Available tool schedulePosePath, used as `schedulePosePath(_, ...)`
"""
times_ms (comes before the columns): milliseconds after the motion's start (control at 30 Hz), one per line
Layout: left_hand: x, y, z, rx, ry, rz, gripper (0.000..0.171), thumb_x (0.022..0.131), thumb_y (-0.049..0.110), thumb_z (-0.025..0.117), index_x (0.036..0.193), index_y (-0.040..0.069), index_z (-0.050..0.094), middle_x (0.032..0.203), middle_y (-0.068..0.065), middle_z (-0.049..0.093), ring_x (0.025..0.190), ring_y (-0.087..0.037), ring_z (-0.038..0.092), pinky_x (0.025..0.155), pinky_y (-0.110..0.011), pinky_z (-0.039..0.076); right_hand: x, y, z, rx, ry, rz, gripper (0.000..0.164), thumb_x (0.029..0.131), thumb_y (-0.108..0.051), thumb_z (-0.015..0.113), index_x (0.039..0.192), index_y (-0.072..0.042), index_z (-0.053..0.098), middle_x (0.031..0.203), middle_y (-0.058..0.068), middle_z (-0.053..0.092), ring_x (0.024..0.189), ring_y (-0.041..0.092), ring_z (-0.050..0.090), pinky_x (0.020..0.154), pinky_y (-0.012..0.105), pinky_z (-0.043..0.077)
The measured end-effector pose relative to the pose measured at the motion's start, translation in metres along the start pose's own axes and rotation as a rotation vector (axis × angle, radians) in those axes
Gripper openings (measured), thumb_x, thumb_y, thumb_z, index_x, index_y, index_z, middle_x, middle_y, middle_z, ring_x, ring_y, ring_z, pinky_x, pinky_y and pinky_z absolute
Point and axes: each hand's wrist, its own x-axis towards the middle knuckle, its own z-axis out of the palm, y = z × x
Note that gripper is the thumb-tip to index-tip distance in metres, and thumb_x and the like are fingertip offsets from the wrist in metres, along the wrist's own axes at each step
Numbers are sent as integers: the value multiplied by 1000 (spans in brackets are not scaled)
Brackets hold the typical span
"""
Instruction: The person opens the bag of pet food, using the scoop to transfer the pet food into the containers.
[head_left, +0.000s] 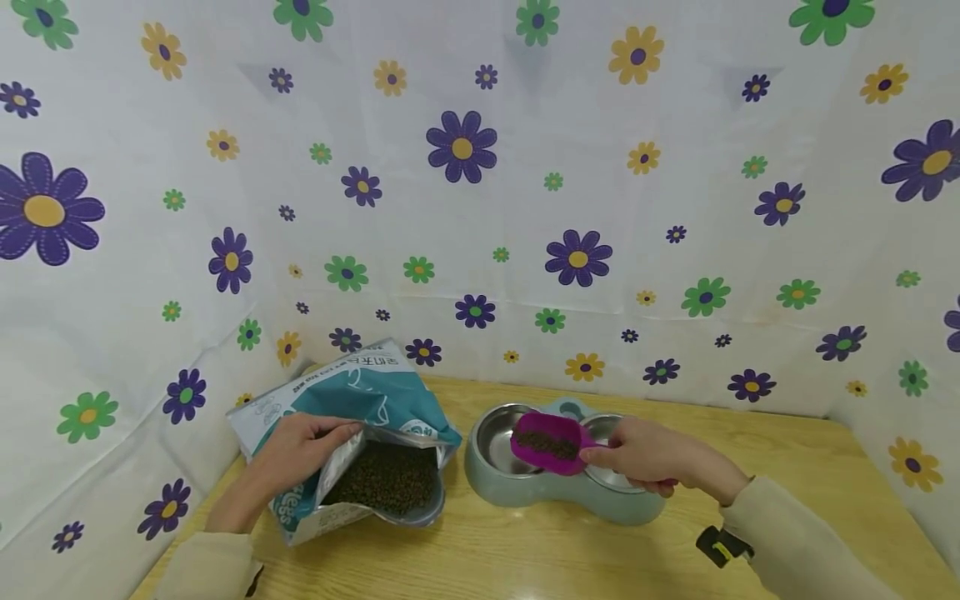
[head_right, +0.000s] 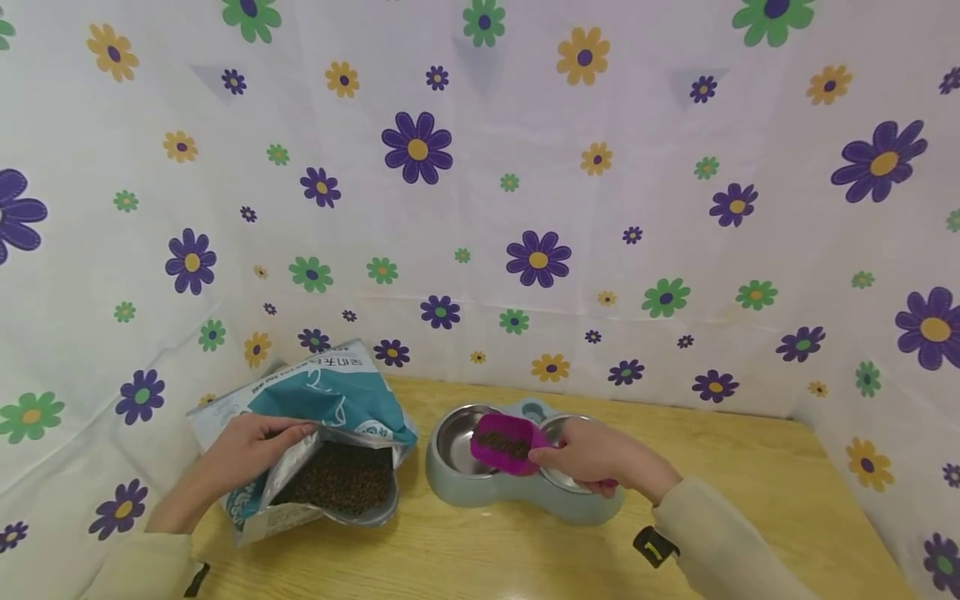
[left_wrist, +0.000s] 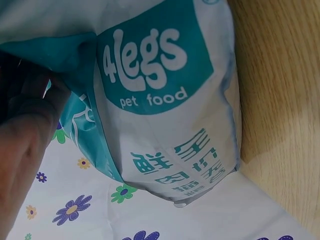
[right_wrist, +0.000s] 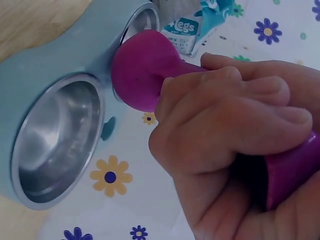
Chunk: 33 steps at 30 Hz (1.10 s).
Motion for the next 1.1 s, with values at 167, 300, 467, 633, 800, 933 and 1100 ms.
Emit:
schedulePosePath(167, 0, 0, 2, 8, 11, 12, 30, 103, 34, 62, 121, 16, 78, 58, 7, 42, 47, -2, 25, 50, -27, 33, 5, -11, -2, -92, 25, 4, 54, 102, -41, 62, 56, -19, 43, 44, -8, 32, 36, 6, 28, 38, 21, 27)
schedulePosePath(300, -1, -1, 3, 13, 10, 16, 30, 103, 35, 62, 121, 16, 78, 58, 8, 41, 47, -2, 25, 50, -26, 33, 10, -16, 1, -170, 44, 30, 52, 100, -42, 64, 59, -19, 42, 47, -7, 33, 37, 7, 29, 38, 21, 26)
schedulePosePath(467, -1, -2, 3, 5, 8, 29, 30, 103, 33, 62, 121, 15, 78, 57, 8, 40, 47, -1, 25, 50, -26, 34, 15, -21, 7, -233, 85, 22, 50, 100, -39, 66, 61, -17, 42, 51, -6, 35, 41, 9, 33, 40, 22, 27)
schedulePosePath(633, -1, -2, 2, 8, 16, 37, 30, 103, 32, 62, 120, 13, 78, 56, 10, 38, 48, -1, 26, 50, -26, 33, 16, -27, 13, -279, 149, -19, 39, 98, -31, 69, 67, -13, 55, 57, -4, 42, 49, 10, 39, 48, 23, 30)
schedulePosePath(800, 0, -2, 3, 15, 15, 30, 30, 103, 33, 62, 121, 14, 78, 54, 12, 34, 47, -2, 25, 50, -26, 33, 12, -31, 18, -343, 209, -20, 30, 97, -29, 71, 75, -10, 61, 62, -1, 49, 55, 12, 42, 52, 24, 31)
schedulePosePath(933, 0, -3, 3, 16, 13, 27, 30, 103, 33, 62, 121, 14, 78, 54, 11, 35, 47, -2, 25, 50, -26, 33, 10, -32, 22, -406, 253, -23, 29, 96, -28, 72, 77, -11, 59, 65, 0, 51, 58, 13, 44, 53, 26, 33)
schedulePosePath(1100, 0, -3, 3, 15, 18, 29, 29, 103, 31, 62, 121, 14, 78, 55, 10, 37, 47, -2, 25, 49, -25, 33, 9, -31, 30, -594, 366, -78, 34, 94, -31, 74, 74, -10, 58, 66, 1, 52, 60, 15, 49, 52, 30, 41)
